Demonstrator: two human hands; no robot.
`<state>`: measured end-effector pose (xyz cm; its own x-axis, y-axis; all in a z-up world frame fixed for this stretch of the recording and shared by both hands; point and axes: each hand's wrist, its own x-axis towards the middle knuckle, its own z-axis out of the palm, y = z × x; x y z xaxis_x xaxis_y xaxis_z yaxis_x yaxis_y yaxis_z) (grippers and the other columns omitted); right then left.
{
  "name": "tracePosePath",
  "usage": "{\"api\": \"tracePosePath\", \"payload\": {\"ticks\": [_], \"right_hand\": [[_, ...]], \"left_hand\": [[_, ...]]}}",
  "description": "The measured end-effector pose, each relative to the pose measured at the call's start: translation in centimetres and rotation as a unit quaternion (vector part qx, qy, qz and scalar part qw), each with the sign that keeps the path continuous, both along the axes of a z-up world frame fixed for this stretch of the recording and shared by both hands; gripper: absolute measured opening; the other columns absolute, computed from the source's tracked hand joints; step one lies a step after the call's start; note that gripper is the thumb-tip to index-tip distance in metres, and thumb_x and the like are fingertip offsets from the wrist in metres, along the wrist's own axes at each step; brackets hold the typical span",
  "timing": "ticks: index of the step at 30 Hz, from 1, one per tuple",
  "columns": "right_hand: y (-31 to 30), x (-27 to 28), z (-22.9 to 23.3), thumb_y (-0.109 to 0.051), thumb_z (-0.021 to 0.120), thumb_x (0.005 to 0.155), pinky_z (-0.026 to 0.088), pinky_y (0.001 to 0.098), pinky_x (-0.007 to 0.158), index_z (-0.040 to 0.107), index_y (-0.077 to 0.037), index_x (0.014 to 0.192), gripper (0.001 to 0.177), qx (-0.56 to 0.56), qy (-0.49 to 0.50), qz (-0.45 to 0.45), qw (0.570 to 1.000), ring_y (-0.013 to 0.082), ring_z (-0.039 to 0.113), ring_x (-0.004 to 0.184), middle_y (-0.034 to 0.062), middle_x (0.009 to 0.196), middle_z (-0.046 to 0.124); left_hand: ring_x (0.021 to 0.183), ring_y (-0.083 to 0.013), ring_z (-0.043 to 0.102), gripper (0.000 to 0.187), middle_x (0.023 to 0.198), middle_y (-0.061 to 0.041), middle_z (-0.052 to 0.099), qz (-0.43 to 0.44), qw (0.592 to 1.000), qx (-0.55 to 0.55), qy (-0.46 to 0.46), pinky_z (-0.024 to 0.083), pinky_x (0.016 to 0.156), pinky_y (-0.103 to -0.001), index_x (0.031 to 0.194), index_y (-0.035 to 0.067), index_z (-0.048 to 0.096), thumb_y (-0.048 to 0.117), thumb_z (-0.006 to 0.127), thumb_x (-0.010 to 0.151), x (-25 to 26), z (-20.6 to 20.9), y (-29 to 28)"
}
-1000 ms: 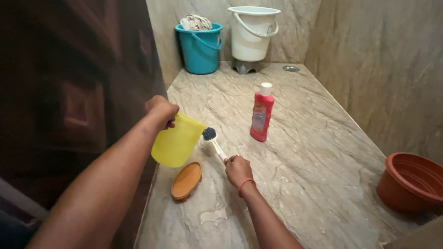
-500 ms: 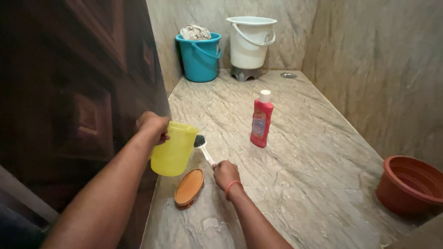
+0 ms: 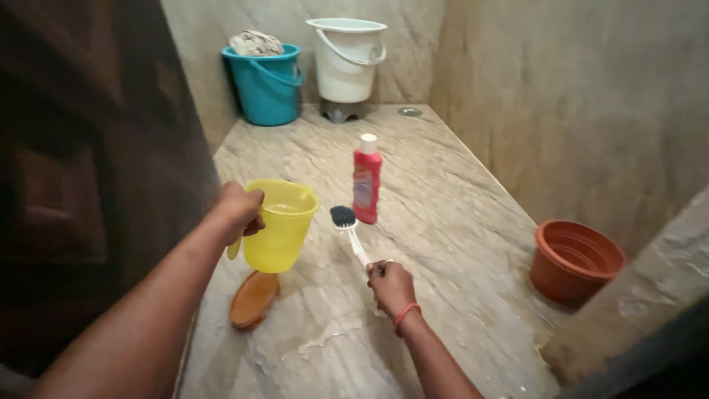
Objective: The person scrubs a tiled floor with a white brush, then moves to open a door before returning to the floor. They pick up a yellow cup and pour liquid onto the brush, continuing to scrub the floor.
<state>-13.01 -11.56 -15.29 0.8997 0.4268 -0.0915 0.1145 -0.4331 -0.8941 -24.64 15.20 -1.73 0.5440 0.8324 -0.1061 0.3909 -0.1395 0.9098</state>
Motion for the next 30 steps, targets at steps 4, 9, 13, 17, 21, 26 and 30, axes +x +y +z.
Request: {"api": "tracePosePath", "payload": {"ticks": [4,9,13,17,21,26,30], "right_hand": [[-4.2,0.9,0.7,-0.032,0.063,0.095,0.055,0.0371,0.052,0.078,-0.005,0.107,0.033,-0.015,-0.027,-0.037,0.999,0.0198,0.067,0.053,0.0091,0.074,0.075],[-9.8,1.8,-0.1,-0.032,0.064,0.095,0.056,0.0384,0.056,0.075,-0.004,0.108,0.033,-0.029,-0.023,-0.099,0.994,0.0217,0.070,0.058,0.0098,0.076,0.077],[-14.1,2.4,-1.9,-0.033,0.061,0.096,0.056,0.0406,0.069,0.079,-0.006,0.104,0.033,-0.073,-0.082,-0.147,0.983,0.0250,0.074,0.069,0.0126,0.080,0.078],[-17.4,3.0,-4.4,-0.028,0.062,0.093,0.056,0.0443,0.078,0.076,-0.005,0.107,0.031,-0.051,-0.112,-0.233,0.964,0.0340,0.075,0.084,0.0177,0.087,0.077],[-19.3,4.0,-4.9,-0.031,0.064,0.094,0.055,0.0479,0.082,0.074,-0.003,0.109,0.033,-0.092,-0.170,-0.288,0.938,0.0417,0.072,0.092,0.0237,0.094,0.074],[-20.4,4.2,-4.6,-0.027,0.065,0.092,0.053,0.0515,0.081,0.071,-0.001,0.109,0.032,-0.093,-0.183,-0.313,0.927,0.0442,0.070,0.093,0.0243,0.097,0.073],[-20.9,4.1,-4.9,-0.027,0.065,0.092,0.054,0.0497,0.082,0.071,-0.002,0.108,0.031,-0.092,-0.172,-0.307,0.931,0.0414,0.072,0.092,0.0232,0.095,0.074]], "left_hand": [[0.056,-0.0293,0.067,0.030,0.069,-0.021,0.067,-0.068,0.997,0.018,0.006,0.056,0.052,-0.042,0.090,-0.015,0.063,0.014,0.056,0.096,1.5,-0.6,-3.1],[0.055,-0.0270,0.068,0.028,0.072,-0.020,0.067,-0.109,0.994,-0.018,-0.013,0.057,0.050,-0.039,0.095,-0.013,0.062,0.014,0.057,0.095,5.2,-2.9,-7.6],[0.055,-0.0251,0.067,0.028,0.080,-0.021,0.068,-0.127,0.991,-0.026,-0.034,0.055,0.048,-0.039,0.109,-0.010,0.057,0.015,0.057,0.095,7.7,-4.2,-11.0],[0.055,-0.0242,0.067,0.034,0.088,-0.020,0.068,-0.153,0.984,-0.033,-0.081,0.055,0.049,-0.038,0.120,-0.007,0.052,0.014,0.058,0.094,10.2,-5.6,-14.4],[0.056,-0.0232,0.068,0.037,0.092,-0.017,0.070,-0.161,0.983,-0.016,-0.092,0.057,0.052,-0.036,0.125,-0.003,0.053,0.016,0.057,0.094,13.1,-7.1,-17.3],[0.058,-0.0241,0.070,0.043,0.097,-0.019,0.072,-0.187,0.975,-0.025,-0.121,0.059,0.055,-0.037,0.130,-0.003,0.048,0.016,0.057,0.093,17.0,-8.8,-20.6],[0.058,-0.0248,0.071,0.044,0.099,-0.020,0.071,-0.174,0.977,-0.016,-0.119,0.059,0.055,-0.038,0.131,-0.002,0.049,0.018,0.059,0.093,19.9,-9.7,-23.2]]}}
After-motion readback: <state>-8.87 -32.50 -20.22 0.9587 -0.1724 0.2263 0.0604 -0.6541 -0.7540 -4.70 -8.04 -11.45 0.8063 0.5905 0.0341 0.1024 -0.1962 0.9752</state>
